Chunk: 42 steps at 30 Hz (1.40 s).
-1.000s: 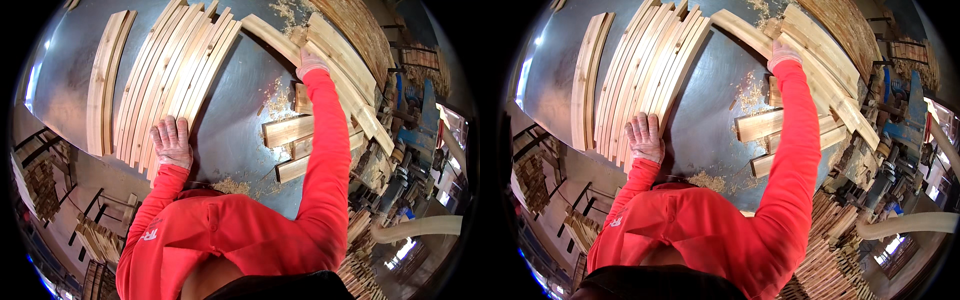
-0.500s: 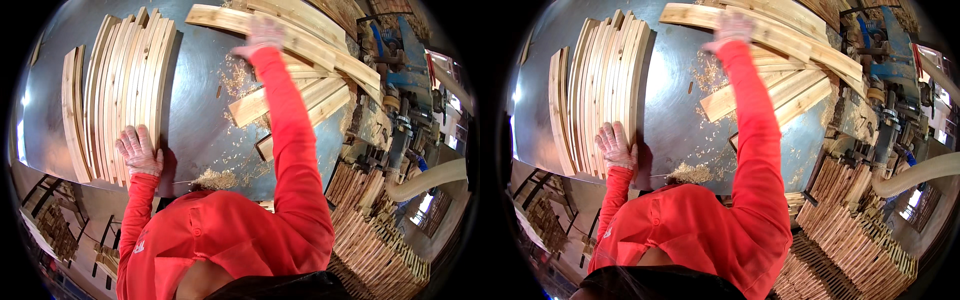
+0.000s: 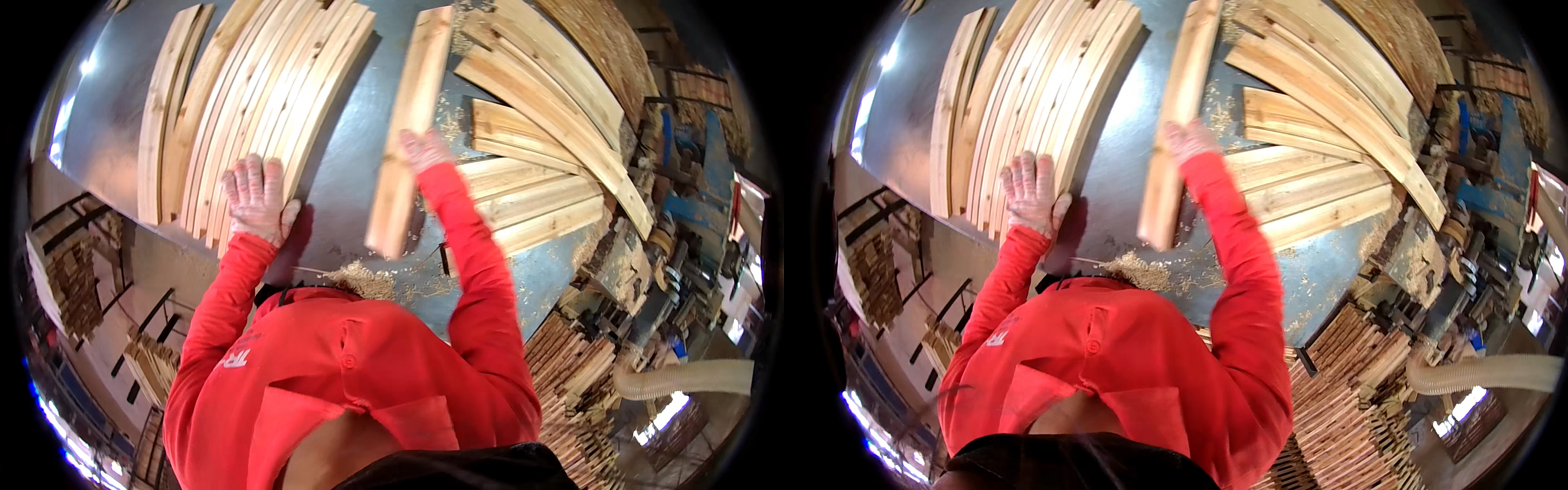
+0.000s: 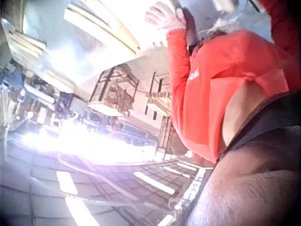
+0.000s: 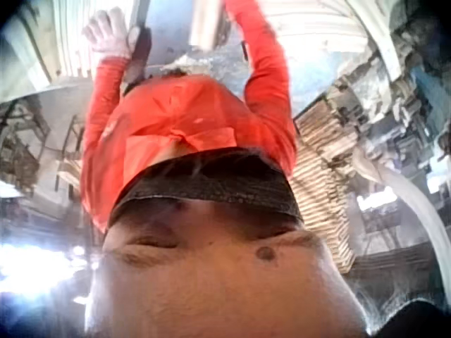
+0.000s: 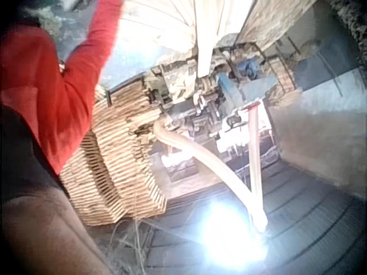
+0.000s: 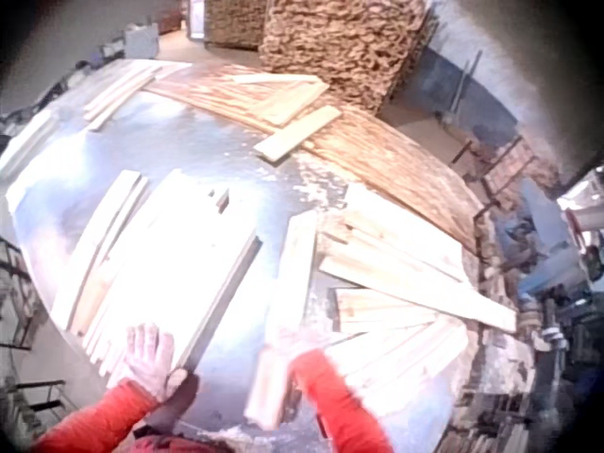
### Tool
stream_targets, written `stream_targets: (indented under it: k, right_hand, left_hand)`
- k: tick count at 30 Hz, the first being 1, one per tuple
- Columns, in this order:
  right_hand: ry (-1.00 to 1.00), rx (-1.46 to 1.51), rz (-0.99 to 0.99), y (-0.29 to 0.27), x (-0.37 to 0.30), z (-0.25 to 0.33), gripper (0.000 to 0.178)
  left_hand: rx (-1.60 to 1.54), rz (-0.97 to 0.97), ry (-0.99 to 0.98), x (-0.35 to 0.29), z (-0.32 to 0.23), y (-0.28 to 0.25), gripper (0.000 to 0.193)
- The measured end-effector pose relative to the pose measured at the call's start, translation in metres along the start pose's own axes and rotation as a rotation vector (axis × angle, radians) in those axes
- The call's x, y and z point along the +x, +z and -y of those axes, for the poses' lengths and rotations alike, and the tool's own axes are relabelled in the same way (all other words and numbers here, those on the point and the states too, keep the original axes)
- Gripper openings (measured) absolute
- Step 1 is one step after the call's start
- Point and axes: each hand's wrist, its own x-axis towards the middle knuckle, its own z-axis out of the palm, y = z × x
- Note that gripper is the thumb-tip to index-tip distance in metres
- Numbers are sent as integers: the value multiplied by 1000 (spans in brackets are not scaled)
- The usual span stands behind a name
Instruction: The person repeatedly picks up thin wooden planks from a pile on a metal table and stacks them into a neat pile. The person handles the planks one at a time, aligning them carefully before placing them on the growing stack.
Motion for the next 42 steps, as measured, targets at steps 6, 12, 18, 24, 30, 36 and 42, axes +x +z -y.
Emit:
stream_targets:
  k: [6,12,18,24,30,36,42]
  right_hand:
    - [-207,12,76,126,-37,75,83]
    - [-218,140,-241,84,52,113,89]
    - [-208,360,-297,86,97,95,100]
    - [-194,325,-271,82,100,69,101]
    - [-102,716,-302,100,109,69,86]
    - [-94,565,-540,69,84,147,81]
    - [-465,425,-875,-99,56,253,79]
  left_hand:
    - [-448,-465,-164,17,61,-21,69]
    - [-334,-150,-507,154,225,1,73]
    - [-327,409,-752,242,209,2,82]
    - [15,858,-65,238,200,-63,92]
    - [-674,482,-78,252,230,57,94]
    - [-1899,192,-304,250,260,59,58]
    - [-2115,2,-3,338,289,-172,71]
